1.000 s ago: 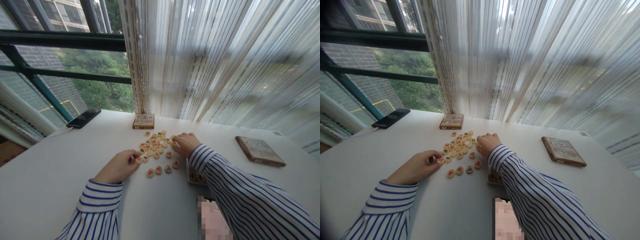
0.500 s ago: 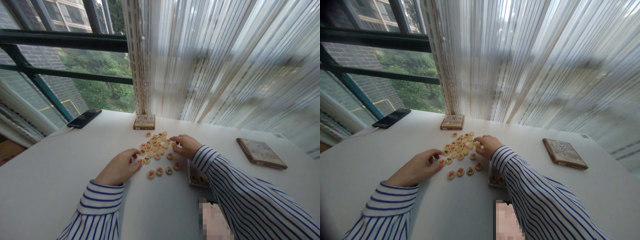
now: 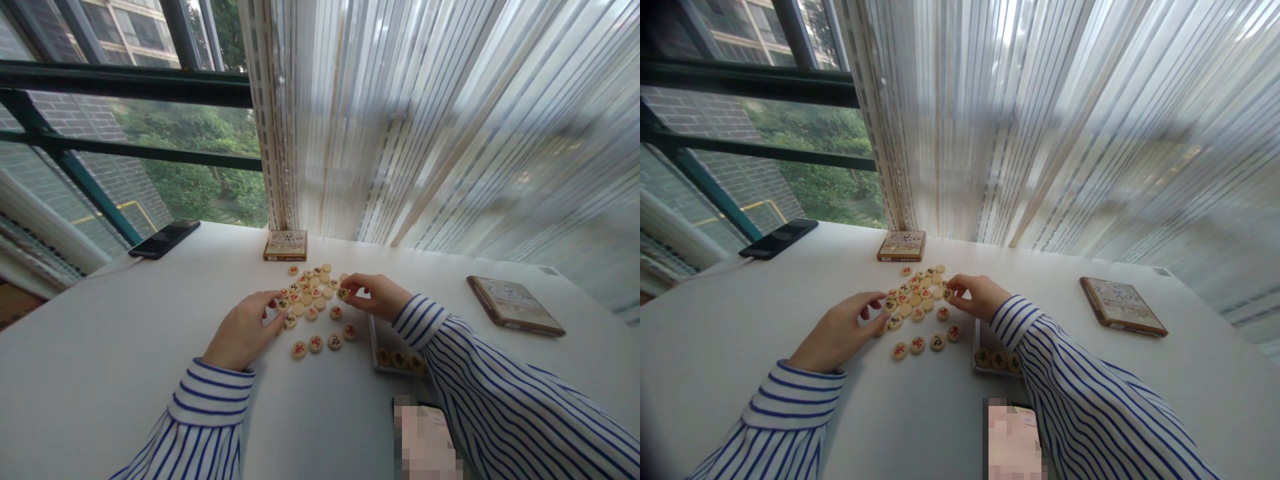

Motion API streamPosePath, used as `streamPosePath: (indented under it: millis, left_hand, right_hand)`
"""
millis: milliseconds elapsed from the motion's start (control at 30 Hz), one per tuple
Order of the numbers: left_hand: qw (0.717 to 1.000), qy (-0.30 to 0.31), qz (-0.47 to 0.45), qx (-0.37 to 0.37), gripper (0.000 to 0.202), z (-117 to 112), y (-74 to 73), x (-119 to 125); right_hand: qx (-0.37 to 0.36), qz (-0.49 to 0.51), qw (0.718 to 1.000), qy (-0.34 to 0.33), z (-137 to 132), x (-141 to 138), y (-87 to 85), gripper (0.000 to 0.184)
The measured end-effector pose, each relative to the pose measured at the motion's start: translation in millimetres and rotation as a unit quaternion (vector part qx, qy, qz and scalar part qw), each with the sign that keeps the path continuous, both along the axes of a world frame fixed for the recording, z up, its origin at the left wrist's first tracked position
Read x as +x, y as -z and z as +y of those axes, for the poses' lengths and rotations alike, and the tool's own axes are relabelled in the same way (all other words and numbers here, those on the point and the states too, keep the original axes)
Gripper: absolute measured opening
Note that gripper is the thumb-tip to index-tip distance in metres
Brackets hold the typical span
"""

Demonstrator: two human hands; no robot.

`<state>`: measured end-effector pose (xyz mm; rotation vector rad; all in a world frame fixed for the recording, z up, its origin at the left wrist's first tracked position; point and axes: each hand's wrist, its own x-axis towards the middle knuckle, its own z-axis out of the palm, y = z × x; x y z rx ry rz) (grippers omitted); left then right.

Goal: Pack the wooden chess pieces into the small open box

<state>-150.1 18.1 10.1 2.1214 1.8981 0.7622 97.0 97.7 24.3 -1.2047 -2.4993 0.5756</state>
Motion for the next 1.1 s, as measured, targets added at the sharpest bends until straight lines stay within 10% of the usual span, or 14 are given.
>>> streamPosePath:
  millis: [567,1100]
  left_hand:
    - [0.999,0.009,0.023,0.045,0.031,2.1,6.2,7.8]
    - [0.994,-0.049,-0.013,0.102,0.028,3.8,7.7,11.1]
  right_hand:
    - [0.083,-0.249,0.965,0.000,0.5,-2.1,-2.9,0.023]
    - [0.068,-0.265,0.960,0.052,39.0,-15.0,-6.0,0.040]
